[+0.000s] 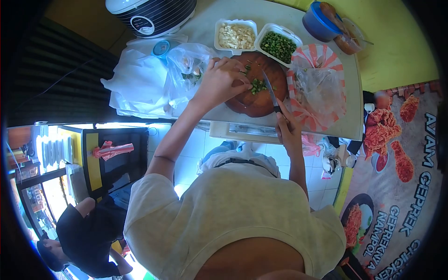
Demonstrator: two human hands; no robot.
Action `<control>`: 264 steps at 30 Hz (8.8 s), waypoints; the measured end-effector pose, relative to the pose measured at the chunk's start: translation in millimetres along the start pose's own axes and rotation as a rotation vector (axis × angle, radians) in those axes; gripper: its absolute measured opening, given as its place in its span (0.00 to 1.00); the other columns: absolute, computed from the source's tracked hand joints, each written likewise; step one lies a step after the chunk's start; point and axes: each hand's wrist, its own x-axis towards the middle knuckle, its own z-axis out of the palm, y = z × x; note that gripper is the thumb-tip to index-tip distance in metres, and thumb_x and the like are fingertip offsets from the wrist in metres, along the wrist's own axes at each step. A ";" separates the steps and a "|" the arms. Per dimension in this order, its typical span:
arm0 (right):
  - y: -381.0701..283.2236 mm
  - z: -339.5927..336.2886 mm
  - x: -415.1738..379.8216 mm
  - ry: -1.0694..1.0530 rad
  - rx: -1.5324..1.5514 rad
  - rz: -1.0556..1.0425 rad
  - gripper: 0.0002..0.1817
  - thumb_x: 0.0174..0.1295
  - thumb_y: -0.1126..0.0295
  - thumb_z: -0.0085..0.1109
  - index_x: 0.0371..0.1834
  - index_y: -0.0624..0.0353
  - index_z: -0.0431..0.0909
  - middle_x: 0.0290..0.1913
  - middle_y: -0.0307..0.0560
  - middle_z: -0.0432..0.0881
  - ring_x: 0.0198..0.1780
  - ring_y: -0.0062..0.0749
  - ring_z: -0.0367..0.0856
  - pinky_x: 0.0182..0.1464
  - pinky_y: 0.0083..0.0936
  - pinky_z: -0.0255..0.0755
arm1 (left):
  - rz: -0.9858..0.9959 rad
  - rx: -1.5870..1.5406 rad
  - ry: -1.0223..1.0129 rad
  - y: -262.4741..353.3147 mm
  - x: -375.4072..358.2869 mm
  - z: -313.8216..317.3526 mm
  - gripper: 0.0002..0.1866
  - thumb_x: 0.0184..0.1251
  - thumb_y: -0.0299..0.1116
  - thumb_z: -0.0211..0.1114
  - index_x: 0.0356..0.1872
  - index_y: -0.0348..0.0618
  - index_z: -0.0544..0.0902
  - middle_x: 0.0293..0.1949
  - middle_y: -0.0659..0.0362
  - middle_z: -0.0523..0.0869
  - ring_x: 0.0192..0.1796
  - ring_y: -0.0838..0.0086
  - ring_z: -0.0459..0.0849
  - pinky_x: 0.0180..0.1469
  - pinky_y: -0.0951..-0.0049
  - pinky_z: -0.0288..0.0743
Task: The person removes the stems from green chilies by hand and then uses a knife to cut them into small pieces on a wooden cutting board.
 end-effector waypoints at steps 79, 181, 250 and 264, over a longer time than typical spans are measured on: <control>-11.6 4.2 -13.9 -0.210 -0.041 0.120 0.26 0.77 0.62 0.53 0.76 0.50 0.67 0.25 0.27 0.60 0.25 0.11 0.57 0.28 0.15 0.52 | -0.206 -0.001 0.229 10.1 -41.6 33.5 0.05 0.55 0.41 0.75 0.32 0.59 0.93 0.40 0.69 0.85 0.50 0.69 0.79 0.55 0.63 0.64; -12.4 -15.9 63.4 -0.199 0.043 0.002 0.26 0.77 0.64 0.53 0.76 0.49 0.67 0.20 0.25 0.60 0.19 0.07 0.54 0.20 0.12 0.47 | 0.035 0.138 -0.099 -32.0 49.0 18.5 0.07 0.57 0.44 0.72 0.29 0.55 0.89 0.37 0.63 0.84 0.50 0.68 0.81 0.62 0.60 0.66; -14.0 58.6 -17.8 0.024 -0.421 -0.067 0.23 0.76 0.71 0.50 0.73 0.54 0.69 0.39 0.45 0.80 0.30 0.18 0.62 0.37 0.19 0.67 | -0.282 -0.154 0.343 -0.6 -44.3 42.2 0.07 0.52 0.39 0.79 0.33 0.57 0.94 0.41 0.67 0.84 0.51 0.69 0.79 0.58 0.62 0.62; -22.7 25.6 18.5 -0.090 -0.157 0.082 0.25 0.77 0.60 0.51 0.75 0.47 0.69 0.22 0.27 0.61 0.24 0.10 0.61 0.27 0.13 0.56 | -0.343 -0.102 0.301 11.0 -43.7 42.4 0.07 0.55 0.40 0.75 0.36 0.58 0.93 0.42 0.68 0.83 0.52 0.70 0.78 0.59 0.62 0.61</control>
